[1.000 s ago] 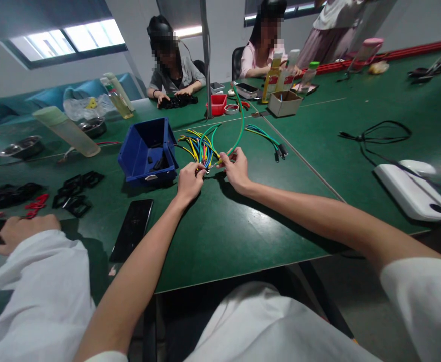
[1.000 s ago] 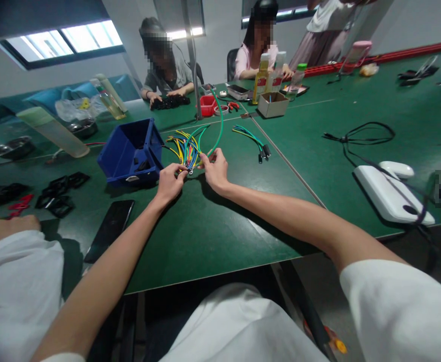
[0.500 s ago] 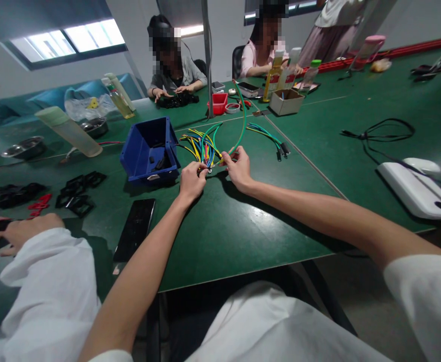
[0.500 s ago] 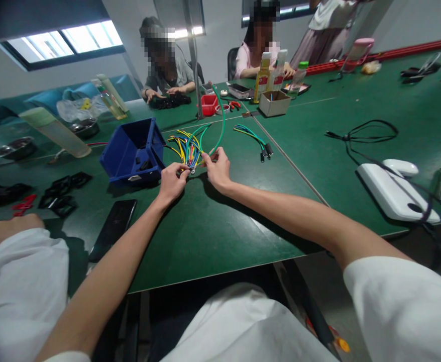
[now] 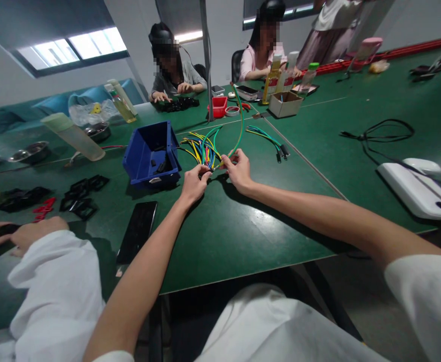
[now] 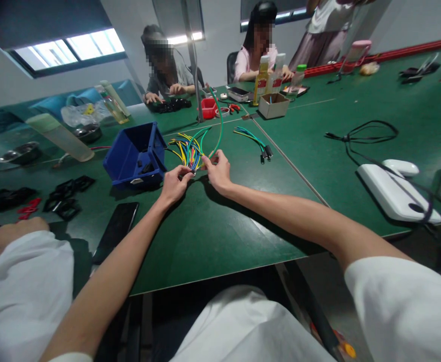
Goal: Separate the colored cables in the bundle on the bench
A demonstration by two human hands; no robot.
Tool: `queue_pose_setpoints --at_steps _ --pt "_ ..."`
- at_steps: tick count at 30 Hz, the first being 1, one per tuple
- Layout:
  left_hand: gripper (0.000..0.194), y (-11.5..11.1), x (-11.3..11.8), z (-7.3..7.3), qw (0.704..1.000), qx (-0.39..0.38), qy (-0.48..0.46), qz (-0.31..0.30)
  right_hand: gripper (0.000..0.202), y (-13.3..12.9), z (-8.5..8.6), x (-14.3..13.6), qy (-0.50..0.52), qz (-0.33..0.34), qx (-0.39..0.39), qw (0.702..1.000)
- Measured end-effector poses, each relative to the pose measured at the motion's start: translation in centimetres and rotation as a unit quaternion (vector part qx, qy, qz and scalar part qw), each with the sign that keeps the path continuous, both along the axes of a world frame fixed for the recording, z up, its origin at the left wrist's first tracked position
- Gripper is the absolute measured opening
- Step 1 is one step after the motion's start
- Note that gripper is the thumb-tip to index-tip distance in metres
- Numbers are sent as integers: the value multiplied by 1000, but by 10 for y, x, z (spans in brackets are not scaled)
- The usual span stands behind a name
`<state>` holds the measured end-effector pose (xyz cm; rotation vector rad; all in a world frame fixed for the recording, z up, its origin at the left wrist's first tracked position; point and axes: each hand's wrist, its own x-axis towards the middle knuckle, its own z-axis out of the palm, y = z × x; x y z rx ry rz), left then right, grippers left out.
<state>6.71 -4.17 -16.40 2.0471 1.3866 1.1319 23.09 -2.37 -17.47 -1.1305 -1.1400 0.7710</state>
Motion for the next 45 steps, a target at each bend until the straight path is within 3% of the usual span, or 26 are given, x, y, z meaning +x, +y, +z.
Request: queue_pose_setpoints --at_steps 6,13,45 --pt "13 -1 -4 1 1000 -5 18 -20 32 0 -1 0 -5 -5 0 1000" --pt "35 0 -8 3 998 0 37 -55 33 2 -4 1 -11 -9 -8 1000" --pt "36 2 -8 0 998 -17 10 -57 34 0 -1 -1 -19 4 -5 1000"
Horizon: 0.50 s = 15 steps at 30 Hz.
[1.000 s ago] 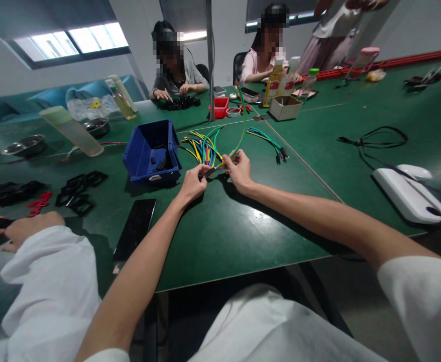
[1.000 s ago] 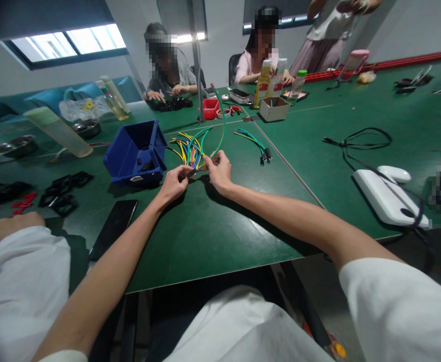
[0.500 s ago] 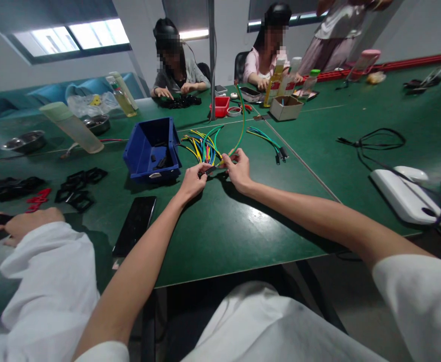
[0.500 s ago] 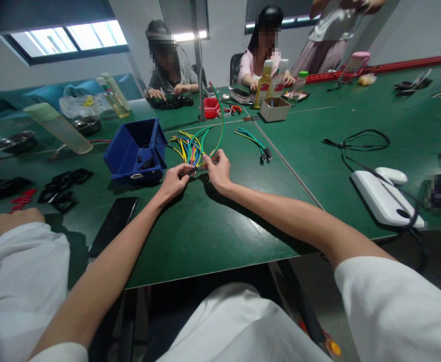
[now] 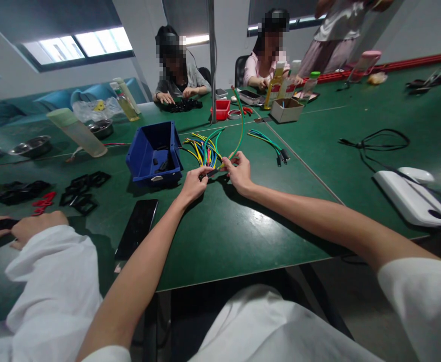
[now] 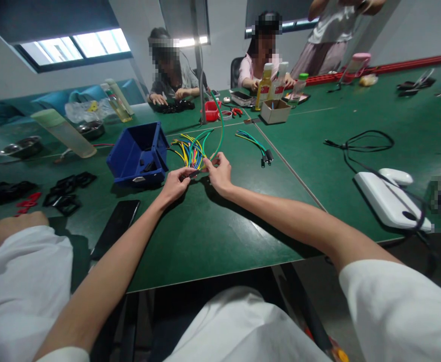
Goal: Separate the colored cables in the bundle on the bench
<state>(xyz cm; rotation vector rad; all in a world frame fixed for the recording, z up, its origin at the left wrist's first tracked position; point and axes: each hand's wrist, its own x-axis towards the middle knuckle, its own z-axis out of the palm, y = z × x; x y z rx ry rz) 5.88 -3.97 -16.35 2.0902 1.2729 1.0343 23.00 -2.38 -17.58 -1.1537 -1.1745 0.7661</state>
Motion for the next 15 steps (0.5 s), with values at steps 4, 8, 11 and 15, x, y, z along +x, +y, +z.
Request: queue_pose_setpoints --at_steps 4,8,11,15 --pt "38 0 0 1 1000 -1 -11 1 34 -1 1 0 -5 -2 -5 1000" --pt "38 2 -1 -2 1000 -13 -25 3 34 -1 1 0 -1 -5 -5 1000" --pt "37 5 -2 -5 999 -15 -38 3 34 -1 1 0 5 1 1 1000" --pt "38 6 -2 -7 998 -20 -54 -2 35 -1 1 0 12 10 1 1000"
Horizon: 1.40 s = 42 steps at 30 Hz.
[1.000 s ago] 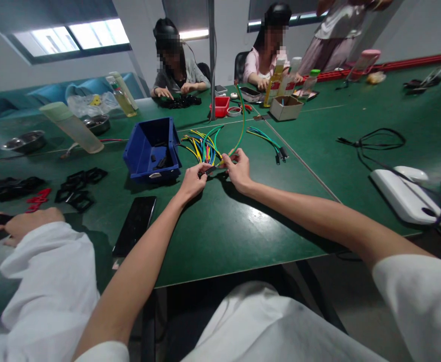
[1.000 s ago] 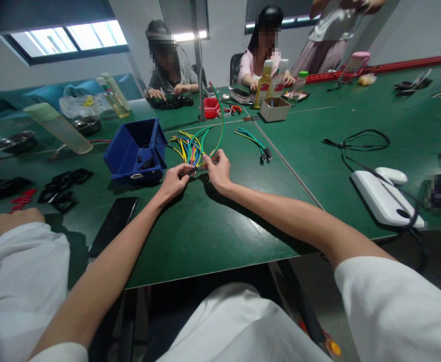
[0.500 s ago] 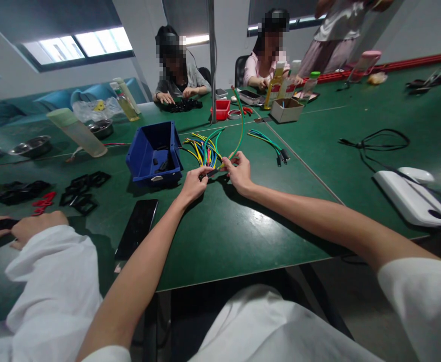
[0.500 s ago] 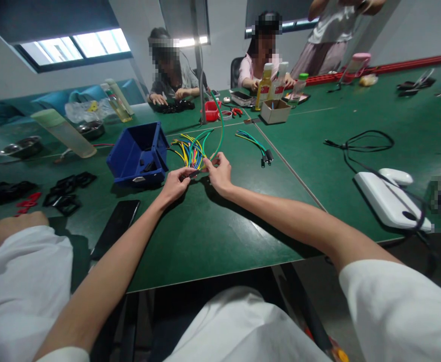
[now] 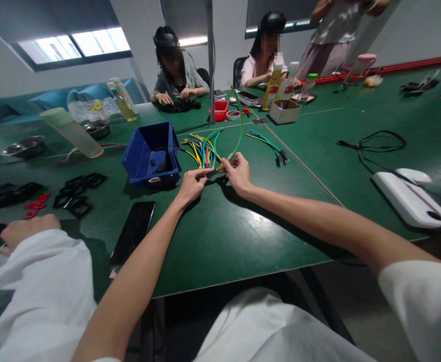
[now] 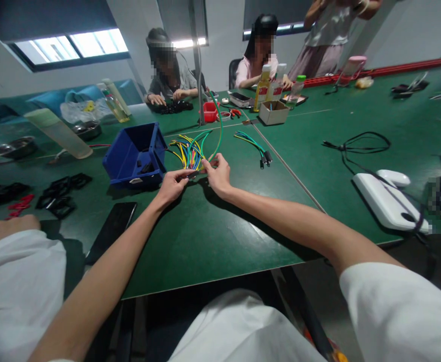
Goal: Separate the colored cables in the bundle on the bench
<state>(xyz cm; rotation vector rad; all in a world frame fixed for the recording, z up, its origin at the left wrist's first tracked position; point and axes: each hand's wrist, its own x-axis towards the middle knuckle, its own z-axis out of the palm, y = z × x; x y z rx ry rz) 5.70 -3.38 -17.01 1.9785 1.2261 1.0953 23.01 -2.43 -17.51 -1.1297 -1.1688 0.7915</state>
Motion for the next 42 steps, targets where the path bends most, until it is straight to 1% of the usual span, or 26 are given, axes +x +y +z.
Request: queue_pose_setpoints --at_steps 6,10,19,22,26,30,34,37,42 --pt "36 -1 0 1 999 -10 -25 17 37 1 -1 0 7 17 -12 1000" --pt "36 -1 0 1 999 -19 -37 17 37 2 -2 0 13 22 -15 1000" --pt "34 -4 2 2 998 -17 -54 40 41 -3 4 -2 28 44 -16 999" --pt "34 -5 1 3 996 -34 -69 39 40 -4 5 -2 27 50 -13 998" --pt "33 -1 0 3 992 -62 -110 27 39 -4 4 -2 27 54 -13 998" --pt "30 0 0 4 980 -99 -171 24 41 -3 4 -1 24 57 -13 998" --pt "29 -6 4 6 966 -137 -219 22 43 -4 6 -1 39 66 -10 997" --pt "31 -10 7 7 958 -160 -237 18 43 -5 6 -1 38 70 -10 997" --pt "33 -10 7 7 957 -166 -239 6 42 -3 4 -1 30 71 -9 997"
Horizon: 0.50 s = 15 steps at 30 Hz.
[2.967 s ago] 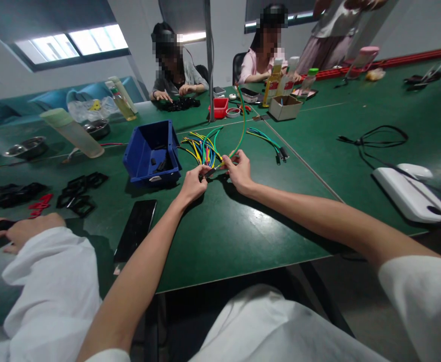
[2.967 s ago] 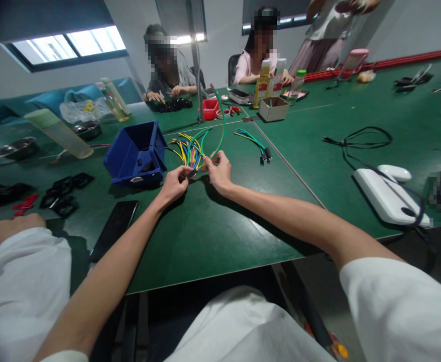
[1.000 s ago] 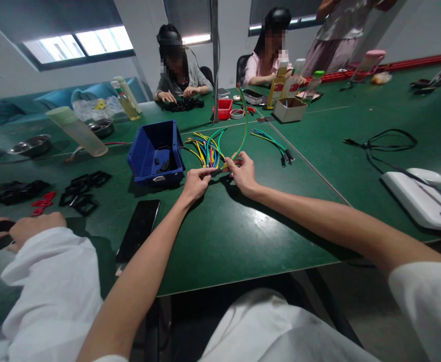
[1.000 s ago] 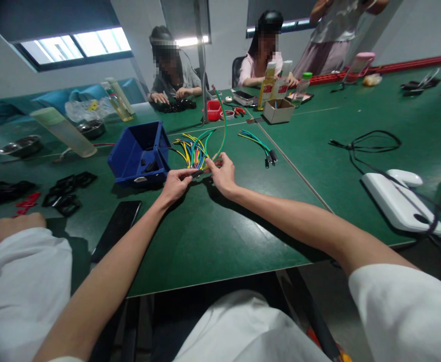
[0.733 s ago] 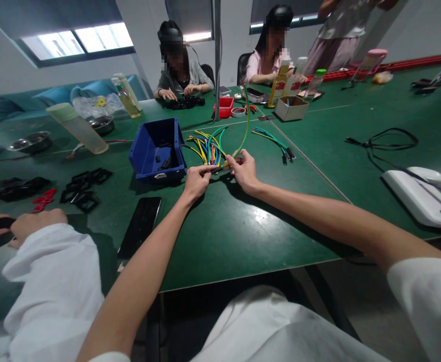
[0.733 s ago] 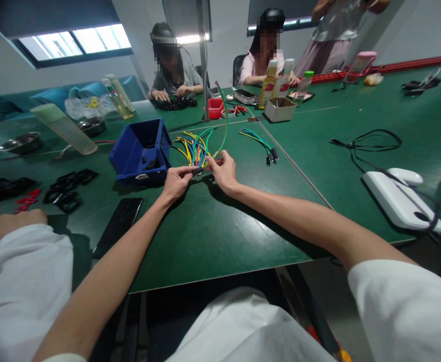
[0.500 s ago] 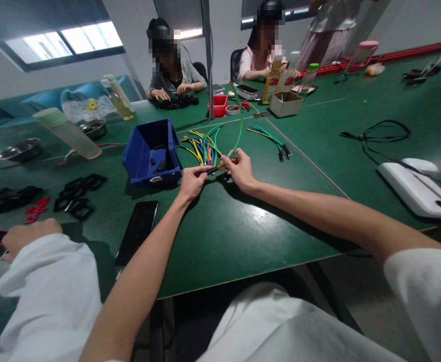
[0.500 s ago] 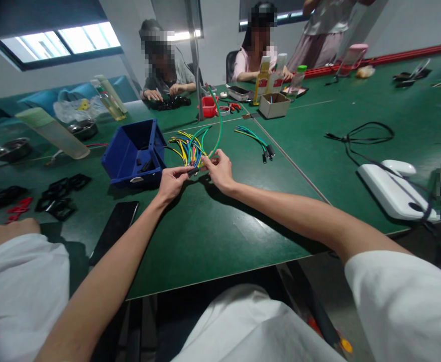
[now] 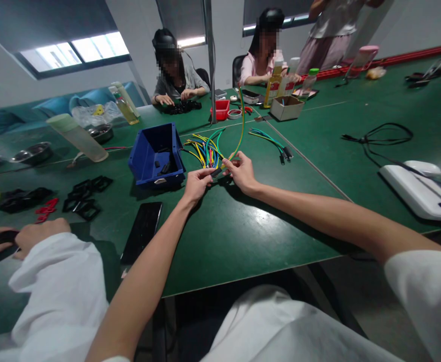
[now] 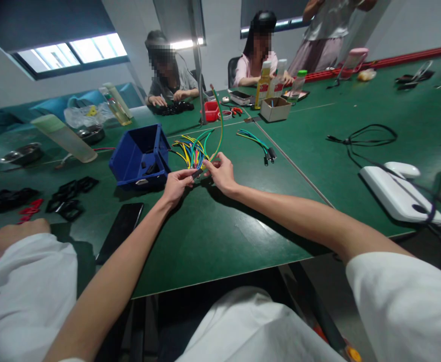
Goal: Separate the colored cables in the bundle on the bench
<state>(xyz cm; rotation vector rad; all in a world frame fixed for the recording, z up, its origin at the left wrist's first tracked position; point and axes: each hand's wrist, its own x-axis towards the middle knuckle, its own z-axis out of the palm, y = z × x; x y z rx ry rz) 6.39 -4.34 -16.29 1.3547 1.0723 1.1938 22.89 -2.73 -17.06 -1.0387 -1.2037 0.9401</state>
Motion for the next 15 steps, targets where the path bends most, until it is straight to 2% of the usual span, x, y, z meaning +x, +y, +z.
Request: queue_pose_setpoints --at_steps 15 --pt "34 0 0 4 1000 2 -10 -26 39 0 -1 0 -20 -9 9 1000"
